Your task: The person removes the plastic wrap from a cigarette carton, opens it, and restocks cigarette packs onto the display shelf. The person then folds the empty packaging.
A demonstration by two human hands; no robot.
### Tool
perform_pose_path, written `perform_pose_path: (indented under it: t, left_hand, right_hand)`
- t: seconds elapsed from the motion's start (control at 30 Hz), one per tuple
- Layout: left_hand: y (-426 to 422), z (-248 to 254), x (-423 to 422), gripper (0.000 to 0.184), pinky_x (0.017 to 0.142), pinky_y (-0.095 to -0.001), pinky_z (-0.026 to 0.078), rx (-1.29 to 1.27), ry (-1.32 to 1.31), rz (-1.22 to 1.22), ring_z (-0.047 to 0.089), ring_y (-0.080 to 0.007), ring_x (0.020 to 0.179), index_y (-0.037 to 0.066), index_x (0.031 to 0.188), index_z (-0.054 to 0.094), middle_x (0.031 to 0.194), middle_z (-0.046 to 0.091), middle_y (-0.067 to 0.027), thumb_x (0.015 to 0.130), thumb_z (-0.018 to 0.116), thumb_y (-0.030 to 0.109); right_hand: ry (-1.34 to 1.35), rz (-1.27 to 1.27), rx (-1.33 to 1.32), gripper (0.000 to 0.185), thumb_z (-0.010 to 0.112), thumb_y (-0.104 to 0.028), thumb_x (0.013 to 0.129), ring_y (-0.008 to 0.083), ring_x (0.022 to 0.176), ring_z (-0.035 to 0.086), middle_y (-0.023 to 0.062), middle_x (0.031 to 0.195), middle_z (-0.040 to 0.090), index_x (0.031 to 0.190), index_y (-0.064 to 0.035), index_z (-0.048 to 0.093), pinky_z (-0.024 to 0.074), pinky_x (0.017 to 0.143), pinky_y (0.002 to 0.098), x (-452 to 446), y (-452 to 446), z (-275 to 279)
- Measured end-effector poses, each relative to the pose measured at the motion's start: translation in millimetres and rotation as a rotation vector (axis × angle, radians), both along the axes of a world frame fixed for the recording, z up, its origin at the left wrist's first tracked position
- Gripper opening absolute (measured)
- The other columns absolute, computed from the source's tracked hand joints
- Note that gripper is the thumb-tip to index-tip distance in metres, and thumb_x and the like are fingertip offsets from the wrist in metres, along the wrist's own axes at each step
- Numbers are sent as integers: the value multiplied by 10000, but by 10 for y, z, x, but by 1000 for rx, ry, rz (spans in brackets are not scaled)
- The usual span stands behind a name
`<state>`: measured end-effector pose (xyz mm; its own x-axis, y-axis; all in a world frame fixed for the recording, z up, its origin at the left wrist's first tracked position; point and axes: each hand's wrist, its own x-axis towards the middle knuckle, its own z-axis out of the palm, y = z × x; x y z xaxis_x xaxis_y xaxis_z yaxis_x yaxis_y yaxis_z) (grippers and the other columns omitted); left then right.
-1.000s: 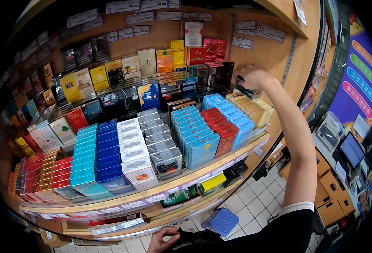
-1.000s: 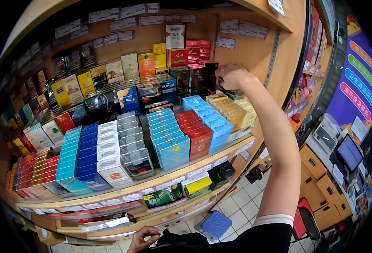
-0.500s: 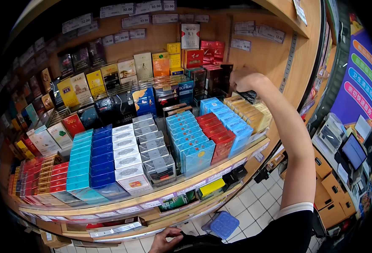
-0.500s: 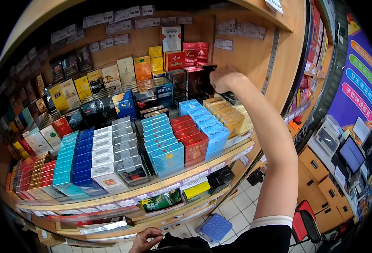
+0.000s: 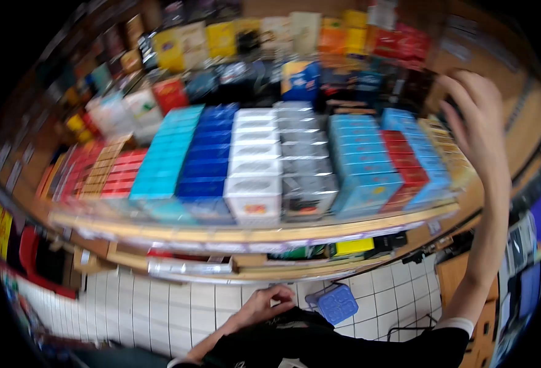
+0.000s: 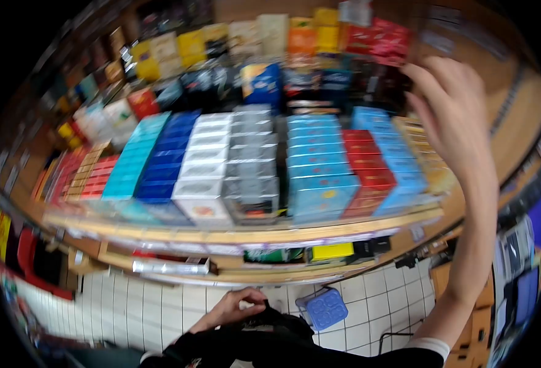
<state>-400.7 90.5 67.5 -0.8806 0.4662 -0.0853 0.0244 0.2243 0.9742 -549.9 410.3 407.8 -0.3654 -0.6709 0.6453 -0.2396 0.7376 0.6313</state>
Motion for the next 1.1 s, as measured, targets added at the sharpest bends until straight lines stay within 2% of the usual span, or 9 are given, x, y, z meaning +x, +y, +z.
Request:
perform_pose_path:
  t: [0.07,0.17,0.2,0.3,0.47,0.6,0.7,0.9,1.1]
  left_hand:
    - [5,-65,7,292,804,-316,513,0,-6,32,652,-195,883,37,1076,573,904,672,-103,843,676,179]
    - [-21,-171,21,301,807,-336,511,-15,6,123,655,-218,878,33,1056,574,929,674,-126,841,673,219]
    - [-48,-35,24,268,781,-327,516,-31,29,187,651,-212,853,26,1029,584,883,671,-113,835,677,185]
    - [-194,62,20,223,738,-331,518,-68,241,485,637,-221,834,17,976,603,859,643,-111,781,695,74]
    - [-686,377,-20,253,772,-365,465,-477,748,818,561,-301,886,26,885,591,934,583,-107,667,716,-2]
    - [-1021,304,24,504,910,-433,387,-843,520,743,474,-300,1053,80,1062,536,1087,504,-102,613,761,107]
    - [-1214,33,-62,541,998,-481,307,-1134,530,640,476,-269,1084,131,1115,533,1073,514,-58,633,773,188]
    - [-1466,-314,-188,526,929,-414,341,-974,656,670,478,-223,1050,178,1075,584,1039,540,-9,598,797,229]
    - [-1573,-261,174,509,841,-380,369,-1086,499,646,555,-185,934,168,974,618,887,599,18,583,757,463]
  right_hand:
    - [106,34,72,333,636,6,711,304,1095,529,127,1102,573,1037,-51,599,389,958,478,398,-251,-207]
    - [128,177,-41,381,620,-24,804,248,1082,555,103,1161,582,1175,-75,550,406,969,468,1042,-309,-1132]
    - [-312,292,-177,309,614,-74,813,195,997,576,69,1030,591,1116,-99,558,460,877,355,1303,-345,-1384]
    - [-651,849,13,183,665,-84,735,176,830,588,44,828,571,908,-72,608,504,821,307,979,-989,-1882]
    - [-995,961,-268,158,650,-40,709,219,791,579,68,788,563,863,-14,626,479,729,342,870,-1379,-2903]
    - [-1112,1021,-257,170,633,-22,707,216,782,571,60,780,562,877,-20,617,461,719,334,948,-1581,-3092]
    - [-1177,1040,-244,187,633,-26,701,215,778,566,53,780,572,888,-31,620,445,725,338,1024,-1690,-3179]
    - [-1279,1007,-239,183,633,-19,705,225,760,566,51,764,580,886,-46,633,434,700,349,1209,-1854,-3401]
    - [-1325,1020,-254,143,624,0,729,260,763,589,79,768,597,866,-37,641,452,711,361,1502,-2250,-3459]
